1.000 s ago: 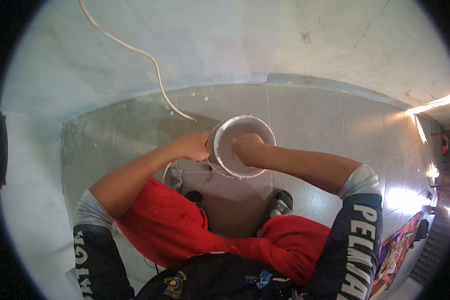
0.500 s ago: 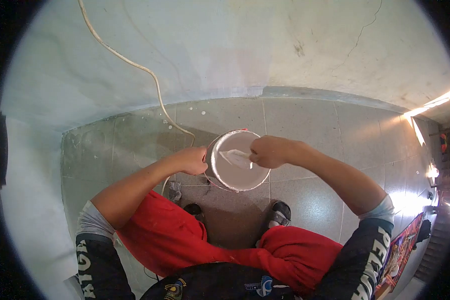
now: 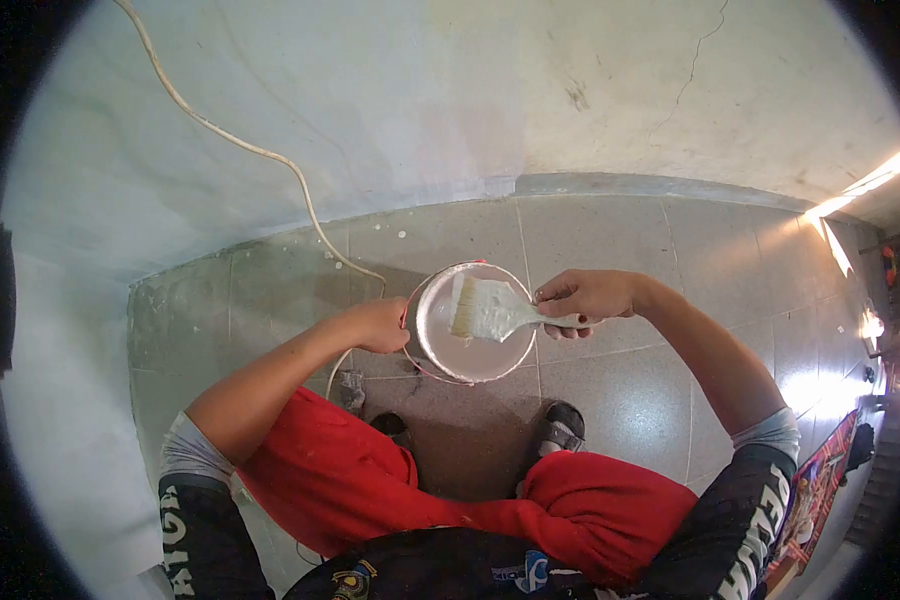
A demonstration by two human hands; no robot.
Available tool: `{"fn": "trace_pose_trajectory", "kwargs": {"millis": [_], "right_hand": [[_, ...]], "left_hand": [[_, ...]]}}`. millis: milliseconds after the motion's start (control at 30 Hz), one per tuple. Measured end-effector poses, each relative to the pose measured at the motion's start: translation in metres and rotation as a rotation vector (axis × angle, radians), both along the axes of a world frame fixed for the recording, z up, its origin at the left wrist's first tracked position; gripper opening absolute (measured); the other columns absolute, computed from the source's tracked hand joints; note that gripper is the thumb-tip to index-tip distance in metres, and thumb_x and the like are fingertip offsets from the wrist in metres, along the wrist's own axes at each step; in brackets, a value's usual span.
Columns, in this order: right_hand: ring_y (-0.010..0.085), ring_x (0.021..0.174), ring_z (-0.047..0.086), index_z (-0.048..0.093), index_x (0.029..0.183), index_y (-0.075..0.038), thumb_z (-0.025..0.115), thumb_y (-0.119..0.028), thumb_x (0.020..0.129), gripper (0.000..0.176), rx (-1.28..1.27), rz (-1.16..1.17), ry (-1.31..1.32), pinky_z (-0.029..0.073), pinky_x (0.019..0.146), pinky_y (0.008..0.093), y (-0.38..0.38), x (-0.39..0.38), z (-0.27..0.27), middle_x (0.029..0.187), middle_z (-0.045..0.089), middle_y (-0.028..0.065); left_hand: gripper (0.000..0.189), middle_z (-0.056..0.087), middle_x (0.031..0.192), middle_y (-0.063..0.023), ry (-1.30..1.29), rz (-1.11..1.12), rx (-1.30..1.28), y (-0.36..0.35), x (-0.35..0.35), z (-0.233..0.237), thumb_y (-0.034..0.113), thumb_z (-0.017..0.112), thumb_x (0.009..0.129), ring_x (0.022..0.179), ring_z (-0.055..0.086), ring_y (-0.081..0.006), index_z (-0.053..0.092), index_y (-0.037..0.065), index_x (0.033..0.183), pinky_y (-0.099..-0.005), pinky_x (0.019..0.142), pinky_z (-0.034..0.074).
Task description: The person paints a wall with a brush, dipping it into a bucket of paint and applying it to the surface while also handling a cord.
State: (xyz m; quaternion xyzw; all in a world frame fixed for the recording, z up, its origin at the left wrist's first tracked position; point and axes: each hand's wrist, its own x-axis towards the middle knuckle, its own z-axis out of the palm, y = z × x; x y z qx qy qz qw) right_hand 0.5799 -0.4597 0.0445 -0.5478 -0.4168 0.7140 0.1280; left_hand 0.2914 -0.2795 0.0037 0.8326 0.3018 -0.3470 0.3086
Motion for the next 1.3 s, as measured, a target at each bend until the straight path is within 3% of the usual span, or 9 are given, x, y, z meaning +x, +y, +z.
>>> {"fn": "trace_pose_trajectory", "kwargs": {"millis": [300,367,767,867,1000,1067,1100,1167,1300], "right_hand": [[0.0091,0.07,0.054,0.064,0.097,-0.006,0.052,-0.027,0.104,0.025,0.035,0.034,-0.019,0.047,0.063,0.0264,-0.004,0.005,-0.008,0.081,0.06,-0.0006],[0.009,0.07,0.054,0.064,0.097,-0.006,0.053,-0.027,0.103,0.025,0.039,0.033,-0.014,0.047,0.063,0.0263,-0.004,0.006,-0.01,0.081,0.06,-0.0007],[0.0097,0.069,0.053,0.066,0.093,-0.006,0.053,-0.028,0.102,0.027,0.062,0.035,-0.056,0.046,0.06,0.0272,-0.009,0.011,-0.017,0.081,0.062,-0.0002],[0.0101,0.068,0.053,0.067,0.092,-0.005,0.052,-0.029,0.101,0.029,0.056,0.078,-0.192,0.046,0.059,0.0278,-0.012,0.011,-0.024,0.08,0.062,0.0],[0.0104,0.068,0.052,0.068,0.092,-0.005,0.051,-0.03,0.1,0.031,0.043,0.063,-0.229,0.045,0.058,0.0283,-0.016,0.012,-0.03,0.079,0.062,-0.0004],[0.0103,0.068,0.052,0.068,0.092,-0.005,0.051,-0.03,0.1,0.031,0.032,0.06,-0.234,0.045,0.058,0.0281,-0.017,0.011,-0.028,0.078,0.061,-0.0006],[0.0103,0.068,0.052,0.068,0.091,-0.005,0.051,-0.031,0.1,0.032,0.024,0.055,-0.236,0.045,0.058,0.0279,-0.017,0.011,-0.026,0.078,0.061,-0.0008],[0.0102,0.068,0.052,0.067,0.09,-0.006,0.051,-0.031,0.1,0.031,0.021,0.051,-0.245,0.044,0.057,0.028,-0.017,0.011,-0.025,0.078,0.061,-0.001],[0.0099,0.068,0.051,0.066,0.088,-0.007,0.052,-0.032,0.099,0.032,0.028,0.079,-0.273,0.043,0.057,0.0282,-0.014,0.008,-0.019,0.077,0.06,-0.0014]], "left_hand": [[0.058,0.059,0.127,-0.0329,0.005,-0.014,0.013,-0.002,-0.002,0.0,0.016,0.057,0.082,0.119,0.059,-0.0421,0.05,-0.012,0.132,-0.0442,0.101,0.047],[0.033,0.069,0.1,-0.0254,-0.126,0.028,0.058,0.0,-0.008,-0.013,0.017,0.059,0.081,0.096,0.067,-0.0406,0.06,-0.001,0.108,-0.0463,0.083,0.051],[0.033,0.068,0.1,-0.0272,-0.084,-0.01,0.056,0.0,-0.008,-0.006,0.02,0.059,0.082,0.094,0.067,-0.0413,0.058,-0.003,0.106,-0.0473,0.081,0.051],[0.053,0.061,0.122,-0.0341,-0.013,-0.011,0.028,-0.005,-0.001,0.013,0.019,0.058,0.085,0.115,0.061,-0.0436,0.052,-0.012,0.127,-0.0457,0.099,0.049],[0.052,0.061,0.12,-0.0345,0.011,-0.024,0.036,-0.005,-0.003,0.01,0.018,0.058,0.084,0.114,0.062,-0.0438,0.053,-0.013,0.126,-0.0456,0.098,0.049],[0.03,0.067,0.096,-0.0254,-0.123,-0.002,0.078,-0.005,-0.008,0.002,0.02,0.059,0.084,0.094,0.066,-0.0412,0.057,-0.002,0.103,-0.0468,0.081,0.05],[0.03,0.067,0.096,-0.0254,-0.122,-0.004,0.077,-0.005,-0.005,0.005,0.02,0.059,0.084,0.094,0.066,-0.0412,0.057,-0.002,0.103,-0.0468,0.081,0.05],[0.052,0.061,0.12,-0.0349,-0.016,-0.024,0.03,-0.006,-0.001,0.012,0.018,0.057,0.083,0.113,0.062,-0.0439,0.053,-0.013,0.125,-0.0461,0.097,0.05],[0.052,0.061,0.119,-0.0351,-0.04,-0.03,0.031,-0.006,-0.001,0.013,0.018,0.057,0.083,0.112,0.062,-0.0442,0.052,-0.014,0.125,-0.0461,0.097,0.05]]}}
